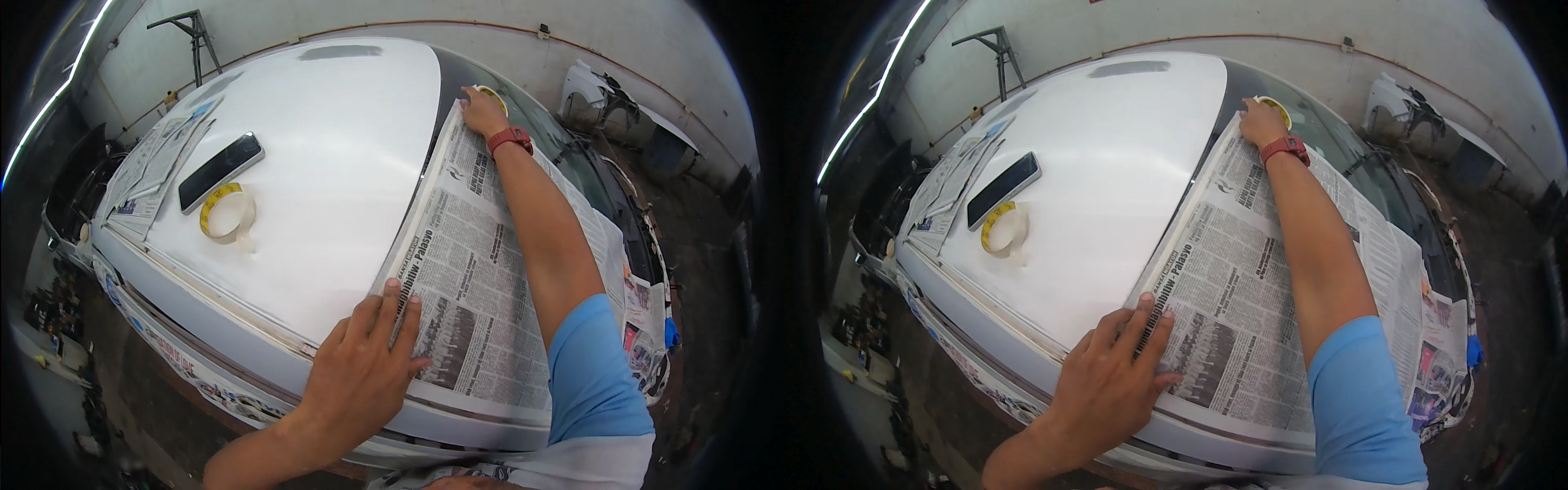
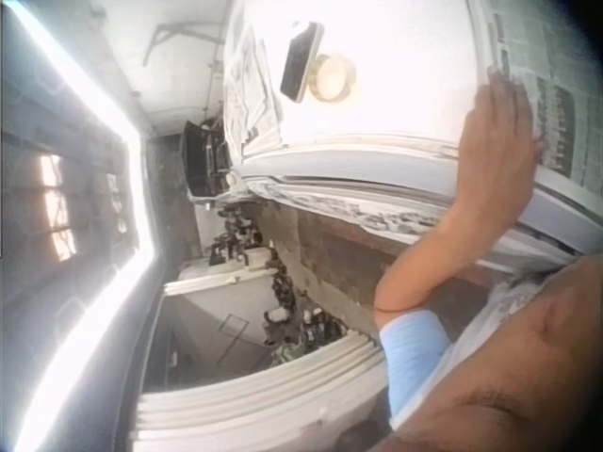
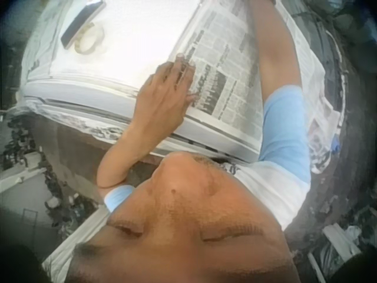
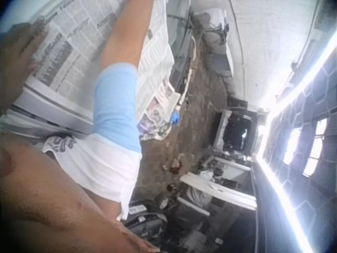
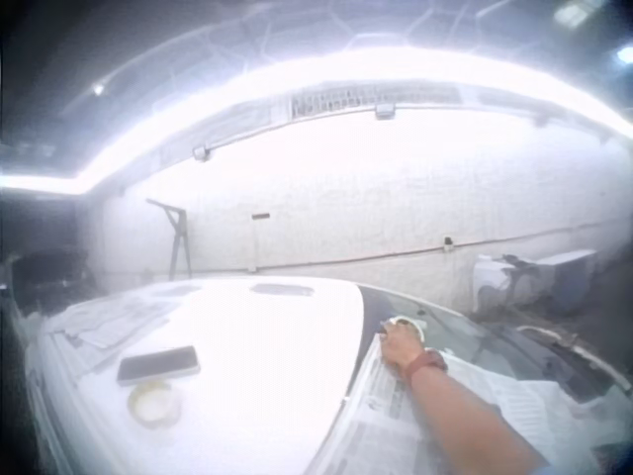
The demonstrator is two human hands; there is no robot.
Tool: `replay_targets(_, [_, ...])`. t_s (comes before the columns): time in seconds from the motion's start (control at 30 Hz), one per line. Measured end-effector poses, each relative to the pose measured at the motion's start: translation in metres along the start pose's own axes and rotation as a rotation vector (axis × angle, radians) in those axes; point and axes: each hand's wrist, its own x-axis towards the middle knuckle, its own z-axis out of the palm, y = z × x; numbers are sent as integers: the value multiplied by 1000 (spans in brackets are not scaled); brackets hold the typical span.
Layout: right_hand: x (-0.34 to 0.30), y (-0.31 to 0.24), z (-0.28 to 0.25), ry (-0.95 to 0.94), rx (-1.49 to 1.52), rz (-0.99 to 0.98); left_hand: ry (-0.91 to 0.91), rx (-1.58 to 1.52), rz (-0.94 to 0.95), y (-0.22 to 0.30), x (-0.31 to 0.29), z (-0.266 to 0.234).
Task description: The person covers the front of a white car with newspaper sheets and secures them using masking tape. The person places sheets over the hood and bumper, smooths them, and applies tape along edges and seams to hold the paper in place.
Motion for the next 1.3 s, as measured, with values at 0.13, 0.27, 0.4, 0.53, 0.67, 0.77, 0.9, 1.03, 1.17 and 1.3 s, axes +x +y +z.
replay_targets(0.13, [14, -13, -6, -153, 116, 31, -24, 13, 15, -8, 22, -10])
replay_targets(0.27, [21, -3, -18, -31, 193, 45, -21, 85, 120, -40, 100, 3])
replay_targets(0.4, [9, -36, -50, 60, 384, 71, -76, 235, 31, -64, 163, 24])
replay_targets(0.53, [12, -32, -56, 202, 363, 31, -22, 217, 22, -62, 182, 46])
replay_targets(0.67, [13, -26, -36, 153, 261, -98, -84, 252, 29, -54, 198, 39])
replay_targets(0.77, [6, -33, -22, 23, 275, -28, -114, 279, 11, -51, 208, 34])
replay_targets(0.9, [2, -37, -13, -14, 283, -25, -57, 339, 4, -57, 225, 36])
replay_targets(1.03, [1, -40, -15, -12, 281, -48, -149, 308, -41, -61, 244, 28])
replay_targets(1.17, [4, -35, -13, -27, 241, -74, -200, 302, -34, -60, 245, 28])
replay_targets(1.3, [6, -32, -8, -17, 229, -114, -152, 321, 23, -74, 243, 38])
